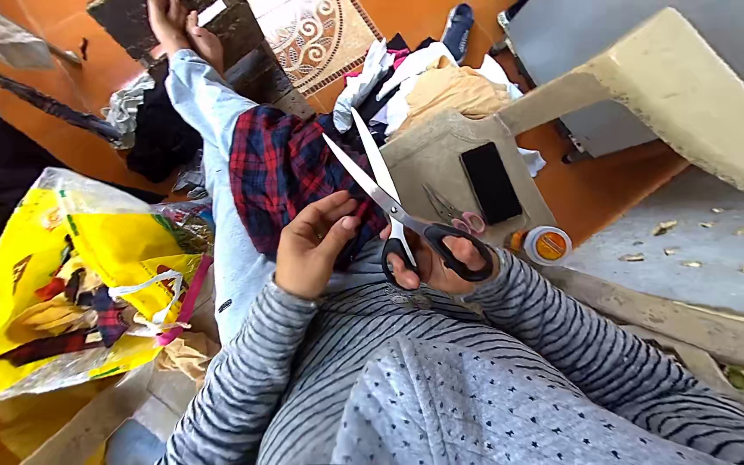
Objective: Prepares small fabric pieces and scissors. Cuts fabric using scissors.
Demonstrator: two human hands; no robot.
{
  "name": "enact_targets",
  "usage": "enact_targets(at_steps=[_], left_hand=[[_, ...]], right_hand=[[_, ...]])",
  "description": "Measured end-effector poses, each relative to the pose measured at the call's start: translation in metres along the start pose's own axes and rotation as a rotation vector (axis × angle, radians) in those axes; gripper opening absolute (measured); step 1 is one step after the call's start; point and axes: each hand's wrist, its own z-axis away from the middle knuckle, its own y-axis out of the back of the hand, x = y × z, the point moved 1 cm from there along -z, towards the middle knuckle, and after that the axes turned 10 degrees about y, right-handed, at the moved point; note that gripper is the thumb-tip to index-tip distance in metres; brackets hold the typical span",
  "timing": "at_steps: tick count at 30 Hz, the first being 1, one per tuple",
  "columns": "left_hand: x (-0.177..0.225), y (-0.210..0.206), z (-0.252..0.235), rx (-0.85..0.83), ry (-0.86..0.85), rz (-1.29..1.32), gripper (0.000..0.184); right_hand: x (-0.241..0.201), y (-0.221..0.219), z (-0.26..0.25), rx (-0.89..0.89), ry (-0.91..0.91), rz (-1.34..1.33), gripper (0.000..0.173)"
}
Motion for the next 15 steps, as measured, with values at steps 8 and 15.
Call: enact_targets(at_steps=[8,15], left_hand=[[0.001,-0.009,0.000,-0.080,0.007,0.259,0.018],[0.000,-0.012,0.001,-0.074,0.021,0.287,0.020]], right_hand=[[0.024,-0.006,-0.015,-0.092,0.016,-0.200,0.056],[0.023,-0.008,-0.014,-0.053,0.007,-0.179,0.046]])
